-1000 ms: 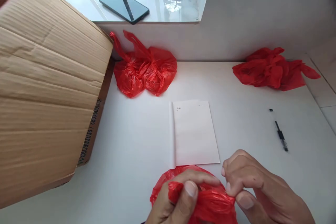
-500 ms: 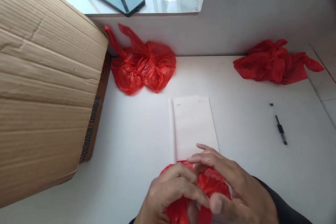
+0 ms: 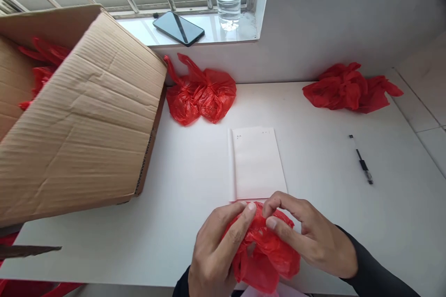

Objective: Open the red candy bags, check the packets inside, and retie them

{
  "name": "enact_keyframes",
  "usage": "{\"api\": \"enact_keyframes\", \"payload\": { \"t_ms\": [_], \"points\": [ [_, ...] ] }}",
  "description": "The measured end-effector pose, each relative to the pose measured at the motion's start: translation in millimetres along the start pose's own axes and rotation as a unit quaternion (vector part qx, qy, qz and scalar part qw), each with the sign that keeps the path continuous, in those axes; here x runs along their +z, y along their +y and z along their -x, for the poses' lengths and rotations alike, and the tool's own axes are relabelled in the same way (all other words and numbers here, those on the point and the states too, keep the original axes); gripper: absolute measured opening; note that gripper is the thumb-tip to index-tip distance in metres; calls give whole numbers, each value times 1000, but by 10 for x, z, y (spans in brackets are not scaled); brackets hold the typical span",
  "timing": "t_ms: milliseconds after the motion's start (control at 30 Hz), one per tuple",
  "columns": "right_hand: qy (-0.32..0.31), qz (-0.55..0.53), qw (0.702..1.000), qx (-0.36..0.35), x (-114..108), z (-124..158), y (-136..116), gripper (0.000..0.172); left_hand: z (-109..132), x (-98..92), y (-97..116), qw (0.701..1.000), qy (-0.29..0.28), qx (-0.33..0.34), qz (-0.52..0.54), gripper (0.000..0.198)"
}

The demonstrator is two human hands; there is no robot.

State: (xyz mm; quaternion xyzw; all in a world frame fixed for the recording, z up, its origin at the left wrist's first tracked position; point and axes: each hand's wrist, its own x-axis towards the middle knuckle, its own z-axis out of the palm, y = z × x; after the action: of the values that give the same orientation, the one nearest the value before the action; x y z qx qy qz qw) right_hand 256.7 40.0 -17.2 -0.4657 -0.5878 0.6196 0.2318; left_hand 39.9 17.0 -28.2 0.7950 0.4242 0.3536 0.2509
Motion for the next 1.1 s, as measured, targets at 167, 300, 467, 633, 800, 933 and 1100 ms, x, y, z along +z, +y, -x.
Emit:
{"api": "enact_keyframes", "payload": {
  "t_ms": [167, 300, 467, 633, 800, 933, 1100],
  "points": [
    [-9, -30, 999, 0, 13, 131, 62, 19, 105, 42, 67, 1000, -10, 16, -24, 43],
    [-17, 6, 999, -47, 15, 180, 104, 16, 191, 68, 117, 998, -30, 20, -51, 50],
    [51, 39, 998, -25, -95, 232, 232, 17, 395, 27, 29, 994, -57, 21, -90, 59],
    [98, 119, 988, -2, -319, 347, 545, 19, 696, -39, -145, 983, -81, -5, -162, 50],
    [139, 109, 983, 44, -365, 392, 678, 23, 751, 5, -190, 977, -82, -10, -197, 50],
    [107, 22, 994, 10, -56, 341, 665, 26, 615, 182, -237, 965, -68, 95, -236, 62],
    [175, 177, 961, -119, 487, 190, 1027, 21, 632, 585, -471, 942, -30, 136, -305, 56]
  ]
}}
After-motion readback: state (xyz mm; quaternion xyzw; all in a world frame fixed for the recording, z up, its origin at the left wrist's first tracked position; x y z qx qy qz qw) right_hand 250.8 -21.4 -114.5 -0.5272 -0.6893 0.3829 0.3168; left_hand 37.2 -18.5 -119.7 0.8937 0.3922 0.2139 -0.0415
